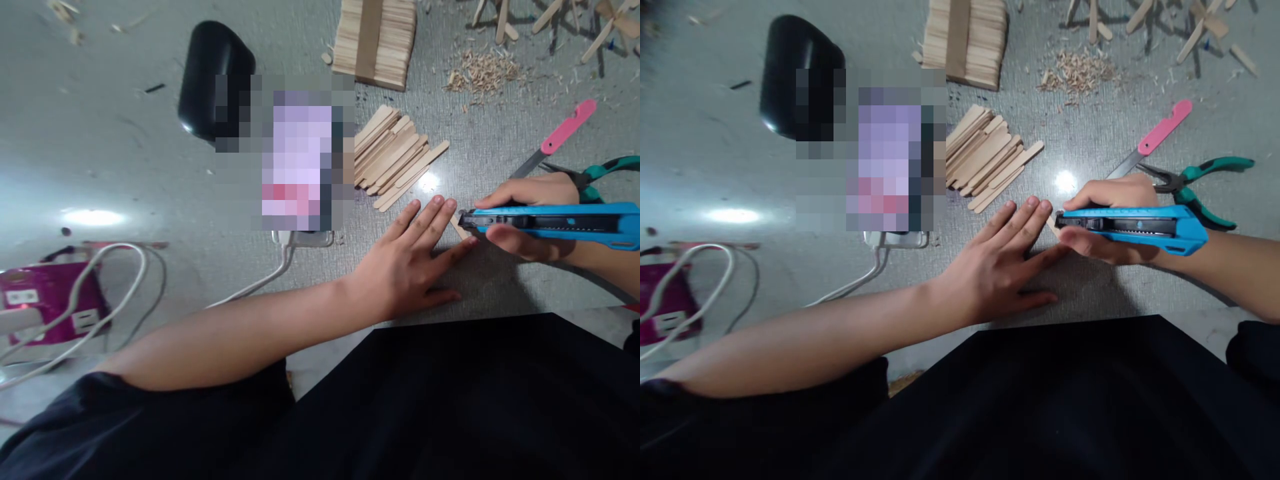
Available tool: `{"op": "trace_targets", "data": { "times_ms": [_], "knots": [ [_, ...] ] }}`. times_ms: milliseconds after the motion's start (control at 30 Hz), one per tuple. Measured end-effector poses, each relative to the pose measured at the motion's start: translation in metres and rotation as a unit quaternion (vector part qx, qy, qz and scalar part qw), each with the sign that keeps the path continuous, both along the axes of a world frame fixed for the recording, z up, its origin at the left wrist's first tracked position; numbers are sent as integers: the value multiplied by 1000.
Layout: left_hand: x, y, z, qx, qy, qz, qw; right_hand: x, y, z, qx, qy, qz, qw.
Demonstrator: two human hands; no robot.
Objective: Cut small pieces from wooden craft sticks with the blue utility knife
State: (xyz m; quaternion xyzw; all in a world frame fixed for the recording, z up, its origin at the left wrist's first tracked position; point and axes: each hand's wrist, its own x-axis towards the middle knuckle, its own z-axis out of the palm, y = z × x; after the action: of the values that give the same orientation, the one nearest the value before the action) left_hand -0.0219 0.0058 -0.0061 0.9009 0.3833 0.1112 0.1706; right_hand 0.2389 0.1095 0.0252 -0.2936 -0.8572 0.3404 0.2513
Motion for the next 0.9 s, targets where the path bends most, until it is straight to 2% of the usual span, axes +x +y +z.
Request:
{"op": "trace_targets", "data": {
  "times_ms": [133, 233, 467, 733, 900],
  "knots": [
    [-3, 2, -3, 3, -16, -9, 1000, -1, -6, 2, 17, 0, -43, 999],
    [-6, 9, -5, 5, -37, -23, 999, 0, -8, 1, 14, -6, -38, 999],
    [-13, 29, -6, -2, -87, -66, 994, 4, -8, -6, 57, 3, -18, 998],
    [-13, 28, -4, 4, -88, -60, 994, 2, -9, -4, 72, 13, -15, 997],
    [-13, 27, -2, -7, -83, -59, 995, 4, -6, -3, 123, 44, 31, 991]
  ]
}}
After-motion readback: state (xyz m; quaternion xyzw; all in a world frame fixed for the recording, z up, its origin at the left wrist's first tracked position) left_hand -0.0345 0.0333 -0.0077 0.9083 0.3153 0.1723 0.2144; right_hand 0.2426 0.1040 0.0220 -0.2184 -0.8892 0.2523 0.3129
